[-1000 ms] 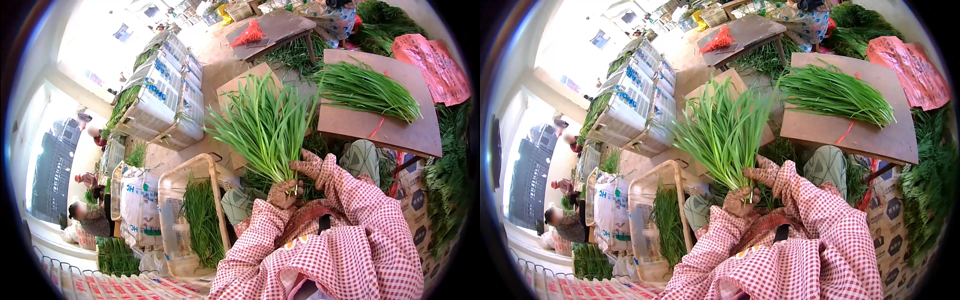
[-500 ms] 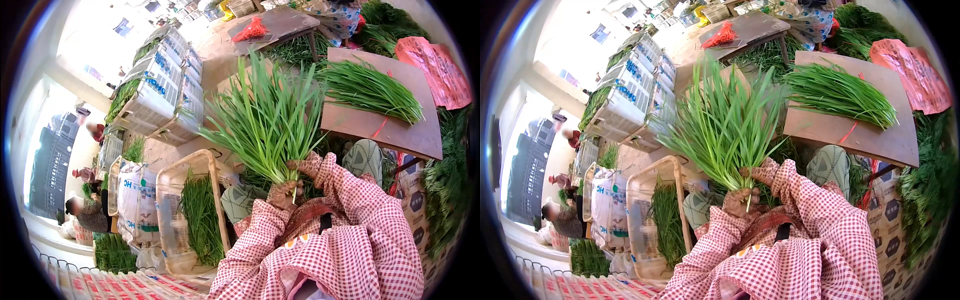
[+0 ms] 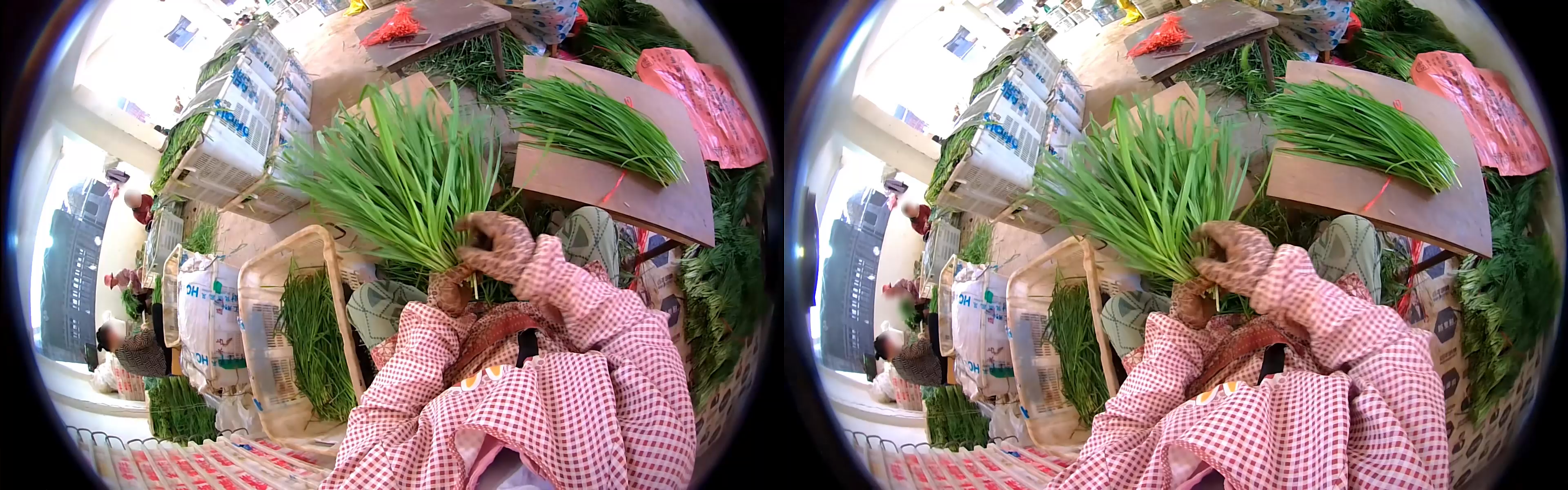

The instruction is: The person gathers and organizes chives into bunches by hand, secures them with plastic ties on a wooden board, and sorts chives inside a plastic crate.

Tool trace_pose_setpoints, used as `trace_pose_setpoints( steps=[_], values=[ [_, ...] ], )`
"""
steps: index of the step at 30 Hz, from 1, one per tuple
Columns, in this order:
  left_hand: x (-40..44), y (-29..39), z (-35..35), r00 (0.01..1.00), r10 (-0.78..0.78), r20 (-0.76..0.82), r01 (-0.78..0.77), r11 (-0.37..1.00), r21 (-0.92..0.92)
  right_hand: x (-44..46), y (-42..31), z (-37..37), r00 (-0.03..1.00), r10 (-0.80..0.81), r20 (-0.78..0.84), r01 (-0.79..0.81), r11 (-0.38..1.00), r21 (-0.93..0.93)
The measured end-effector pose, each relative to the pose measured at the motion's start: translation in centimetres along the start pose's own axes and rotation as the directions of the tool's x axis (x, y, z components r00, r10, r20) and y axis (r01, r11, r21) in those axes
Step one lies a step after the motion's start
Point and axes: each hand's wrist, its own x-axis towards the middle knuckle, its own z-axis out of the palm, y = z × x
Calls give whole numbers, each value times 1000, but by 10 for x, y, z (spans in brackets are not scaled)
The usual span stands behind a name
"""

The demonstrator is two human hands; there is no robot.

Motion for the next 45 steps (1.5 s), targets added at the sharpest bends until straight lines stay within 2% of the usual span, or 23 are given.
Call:
trace_pose_setpoints(
  steps=[6, 8, 11, 15, 16, 19, 20, 22, 25, 26, 27, 28, 29, 31, 33, 34, 35, 36, 39, 42, 43, 44, 45],
  values=[
    [39, -45, -169, 998, 26, -50, -19, 991, 132, 24, 8, 12, 990, -55, 126, 78, 980, -185],
    [23, -32, -129, 988, -4, -154, 31, 984, 173, 24, -2, 7, 975, 9, 222, 49, 966, -254],
    [11, -17, -82, 953, -30, -300, 100, 970, 220, 23, 21, 19, 980, -18, 200, 17, 1000, 7],
    [10, -22, -83, 992, 115, 48, -120, 983, 140, 19, 43, 38, 983, 14, 182, -99, 878, 468],
    [4, -3, -20, 928, 205, 311, -239, 968, 75, 18, 34, 30, 949, 135, 286, -267, 828, 493],
    [7, 10, -20, 998, 52, -46, -35, 948, 315, 12, 37, 32, 921, 136, 364, -359, 659, 661],
    [2, -1, -11, 986, 156, -56, -139, 963, 232, 11, 36, 32, 918, 95, 385, -356, 624, 696],
    [13, 20, -31, 993, -121, -1, 121, 988, 94, 5, 30, 30, 908, 8, 419, -355, 546, 759],
    [13, 35, -30, 997, 36, -64, 15, 757, 653, -8, -2, 4, 934, 100, 343, -331, 602, 727],
    [15, 45, -24, 988, 134, -82, -49, 760, 649, -10, 0, -2, 954, 137, 266, -295, 581, 758],
    [18, 56, -25, 979, 95, -181, -28, 938, 344, -14, 10, -9, 965, 177, 194, -262, 561, 786],
    [22, 67, -25, 959, 55, -277, -58, 998, -3, -18, 23, -17, 985, 71, 155, -169, 523, 835],
    [25, 79, -28, 960, 142, -240, -155, 987, -35, -21, 38, -26, 993, -38, 111, -80, 473, 877],
    [17, 113, -3, 925, 214, -314, -258, 960, -106, -28, 66, -41, 992, 0, 124, -97, 625, 774],
    [17, 141, -7, 934, 234, -272, -269, 958, -99, -24, 108, -46, 932, 182, 312, -289, 894, 342],
    [19, 152, -14, 966, 215, -145, -240, 953, -183, -15, 113, -40, 830, 362, 423, -300, 931, -209],
    [20, 155, -18, 972, 216, -97, -230, 957, -179, -9, 117, -36, 721, 567, 399, -169, 702, -692],
    [18, 157, -14, 977, 210, -48, -215, 961, -172, -8, 89, -38, 636, 625, 452, -92, 643, -760],
    [7, 145, 10, 973, 194, 123, -172, 970, -173, 10, 44, -11, 775, 452, 441, -140, 804, -578],
    [6, 109, 7, 975, 55, 213, 4, 964, -266, 35, 18, 10, 765, 186, 616, -143, 983, -119],
    [1, 97, 13, 977, 73, 199, -37, 983, -179, 38, 12, 16, 769, 137, 625, -231, 970, 72],
    [-4, 84, -1, 987, 89, 136, -149, 831, 536, 49, 28, 33, 844, 55, 534, -171, 970, 171],
    [-3, 77, -8, 984, 105, 142, -176, 618, 766, 61, 48, 53, 903, -23, 430, -97, 962, 256]
  ],
)
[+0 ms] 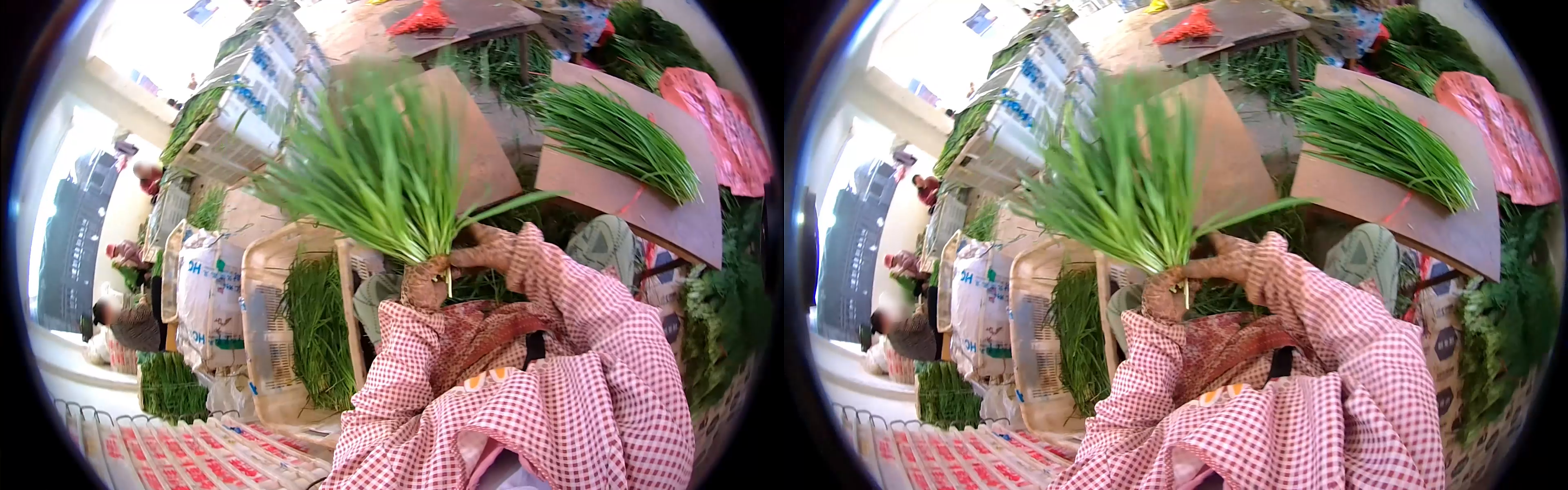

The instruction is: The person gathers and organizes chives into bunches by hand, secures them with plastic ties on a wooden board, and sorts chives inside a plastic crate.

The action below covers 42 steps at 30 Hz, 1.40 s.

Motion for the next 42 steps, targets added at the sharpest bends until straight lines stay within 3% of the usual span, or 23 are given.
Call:
trace_pose_setpoints(
  steps=[2, 3, 4, 5, 8, 10, 12, 13, 17, 20, 21, 23, 24, 25, 26, 28, 29, 30, 31, 33, 36, 37, 42],
  values=[
    [-3, -20, 2, 999, 30, -17, -13, 783, 622, 10, 13, 9, 998, 20, -66, -7, 982, 188],
    [3, -6, 16, 955, -242, -172, 296, 816, 497, 2, -1, 17, 995, 76, -64, -45, 918, 394],
    [10, 4, 23, 815, -506, -281, 578, 747, 330, -6, -16, 24, 989, 132, -62, -71, 810, 582],
    [23, 7, 21, 812, -550, -196, 456, 387, 801, 10, 8, 33, 982, 133, -134, -44, 849, 526],
    [11, 3, 34, 971, -236, 22, -38, -64, 997, 23, 21, 51, 955, 142, -260, 23, 839, 543],
    [20, 12, 43, 787, -570, -234, 410, 201, 889, 9, 1, 56, 929, 257, -267, -23, 759, 650],
    [12, 35, 59, 698, -634, -334, 631, 322, 706, -11, -19, 54, 869, 453, -199, -149, 623, 768],
    [10, 56, 72, 669, -644, -372, 663, 290, 690, -4, 1, 57, 877, 436, -201, -131, 620, 773],
    [-10, 33, 74, 837, -502, -217, 462, 438, 771, 3, 55, 55, 914, 400, 71, -201, 293, 935],
    [-28, 21, 72, 927, -363, -93, 283, 516, 808, 1, 79, 48, 980, 196, 11, -64, 267, 962],
    [-33, 44, 71, 954, -298, -35, 216, 598, 772, -2, 85, 43, 984, 164, 76, -115, 246, 962],
    [-40, 57, 52, 859, -501, 106, 355, 732, 582, -6, 100, 44, 990, -27, 138, -130, 199, 971],
    [-47, 62, 42, 793, -577, 194, 437, 762, 478, 0, 139, 48, 977, -180, 111, -107, 29, 994],
    [-52, 49, 24, 705, -681, 199, 639, 731, 238, -12, 110, 43, 996, -29, 89, -82, 187, 979],
    [-58, 34, 14, 749, -652, 119, 642, 759, 113, -26, 81, 36, 992, 117, 39, -77, 340, 937],
    [-65, 34, 17, 795, -603, -61, 591, 794, -144, -30, 75, 40, 997, 71, -31, -13, 553, 833],
    [-59, 64, 38, 871, -473, -129, 490, 823, 289, -29, 68, 46, 996, 27, -81, 42, 675, 736],
    [-54, 55, 34, 881, -453, -139, 467, 880, 89, -28, 61, 49, 992, -26, -125, 98, 782, 615],
    [-48, 31, 25, 889, -432, -150, 418, 901, -115, -13, 78, 52, 999, 23, -37, -7, 922, 387],
    [-35, -4, 19, 902, -394, -176, 263, 825, -500, -22, 62, 52, 990, -94, -110, 126, 930, 346],
    [-21, 7, 61, 865, -223, -449, 142, 968, -207, -46, 38, 30, 970, -198, -141, 236, 902, 361],
    [-15, 13, 70, 870, -186, -457, 124, 979, -163, -56, 32, 19, 965, -216, -146, 256, 898, 357],
    [41, 42, 104, 981, -118, -151, 97, 986, -139, -95, -7, -48, 904, -322, -281, 387, 896, 219]
  ],
)
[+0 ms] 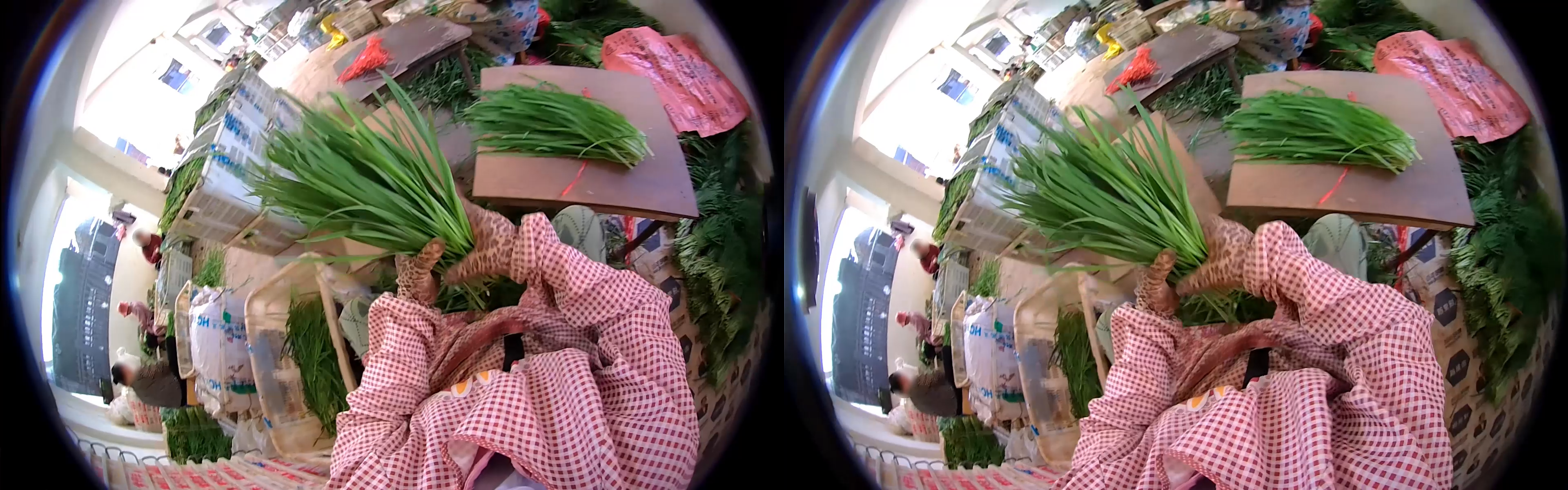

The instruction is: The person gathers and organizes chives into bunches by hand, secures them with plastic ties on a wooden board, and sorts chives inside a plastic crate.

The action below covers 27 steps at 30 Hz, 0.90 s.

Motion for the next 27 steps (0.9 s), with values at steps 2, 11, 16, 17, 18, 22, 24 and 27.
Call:
trace_pose_setpoints(
  steps=[2, 11, 16, 17, 18, 22, 24, 27],
  values=[
    [25, 12, 30, 990, 10, 137, -15, 999, 31, 9, -29, -23, 989, -114, -97, 103, 989, -104],
    [138, 4, 175, 849, -10, 529, -53, 993, 103, -11, -60, -156, 814, -504, -290, 371, 834, -409],
    [150, -27, 189, 821, -61, 568, 18, 997, 81, 14, -3, -189, 993, 64, -103, 96, 100, 990],
    [153, -31, 187, 820, -78, 567, 38, 996, 81, 14, -9, -189, 973, 29, -227, 178, 531, 829],
    [155, -32, 181, 825, -94, 558, 60, 995, 79, 13, -10, -187, 947, -50, -317, 210, 845, 492],
    [155, 4, 163, 834, -75, 547, 258, 929, -267, 15, -70, -165, 928, -247, -281, 11, 769, -640],
    [141, 17, 151, 824, 94, 559, 150, 915, -375, 29, -84, -149, 964, -143, -222, -59, 702, -710],
    [134, -1, 111, 910, -70, 410, 270, 849, -454, 51, -95, -115, 990, 101, -102, -144, 659, -738]
  ],
)
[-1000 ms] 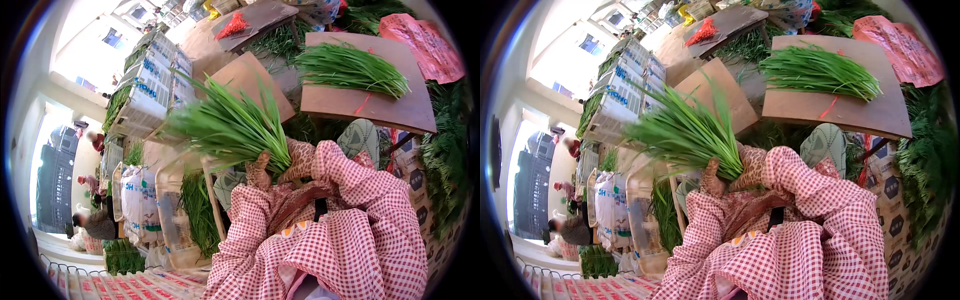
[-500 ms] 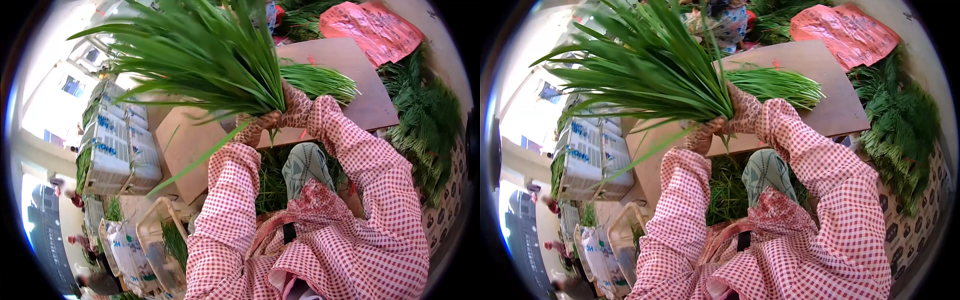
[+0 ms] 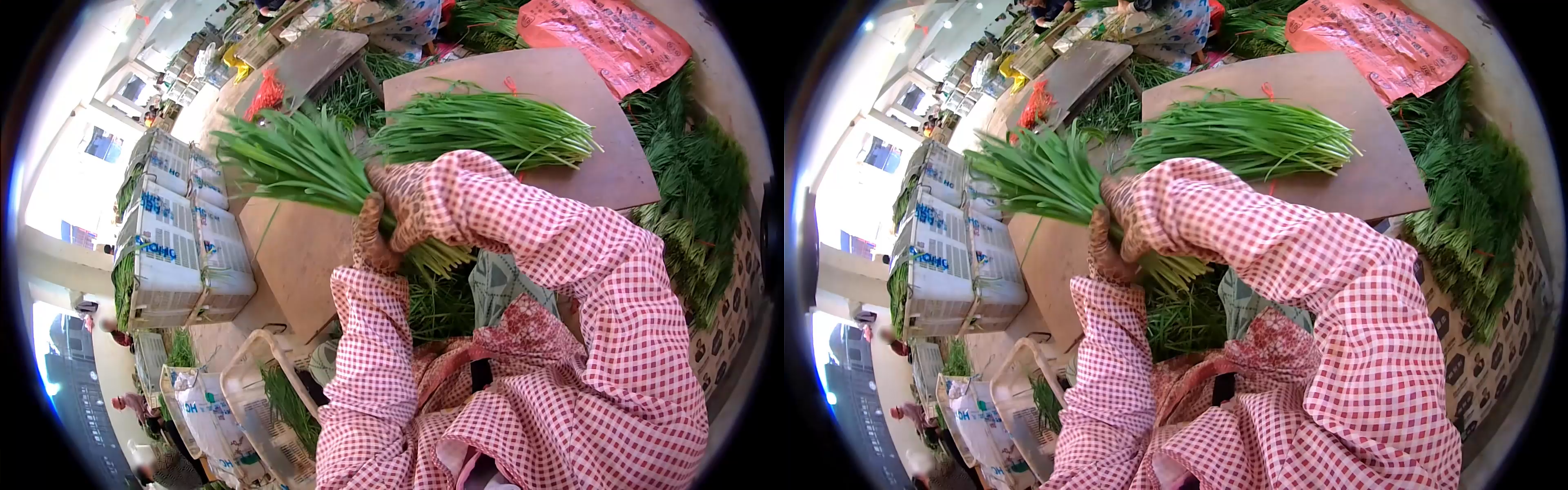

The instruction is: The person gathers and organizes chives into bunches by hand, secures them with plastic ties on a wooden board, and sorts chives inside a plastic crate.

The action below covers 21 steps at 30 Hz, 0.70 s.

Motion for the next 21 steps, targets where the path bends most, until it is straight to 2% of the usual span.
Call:
trace_pose_setpoints(
  steps=[1, 4, 8, 11, 12, 15, 18, 19, 20, 21],
  values=[
    [-10, -2, -2, 999, 30, -31, -33, 993, -111, 2, -9, 7, 997, 17, 78, -17, 1000, -6],
    [-36, 4, -21, 996, 43, -76, -54, 987, -152, 6, -27, 20, 970, 42, 240, -50, 998, 25],
    [-58, 11, -51, 971, 224, -87, -238, 944, -227, 0, -41, 21, 942, 69, 329, -109, 988, 105],
    [-66, 20, -34, 912, 410, 11, -378, 850, -366, -9, -51, 11, 943, 93, 321, -163, 967, 198],
    [-70, 25, -31, 891, 449, 66, -387, 828, -407, -17, -54, 5, 954, 85, 287, -173, 939, 297],
    [-80, 35, -10, 832, 553, 45, -477, 755, -449, -31, -46, -6, 989, 98, 112, -129, 940, 315],
    [-81, 37, -15, 820, 570, 63, -502, 767, -400, -57, -58, 1, 981, 58, 183, -78, 991, 105],
    [-84, 39, -12, 813, 579, 65, -518, 769, -374, -55, -62, 9, 967, 128, 218, -156, 981, 114],
    [-91, 41, -11, 820, 572, 22, -547, 794, -265, -63, -74, 12, 971, 96, 221, -150, 959, 240],
    [-95, 42, -8, 824, 566, -28, -553, 792, -258, -65, -83, 16, 976, 94, 195, -115, 988, 100]
  ],
)
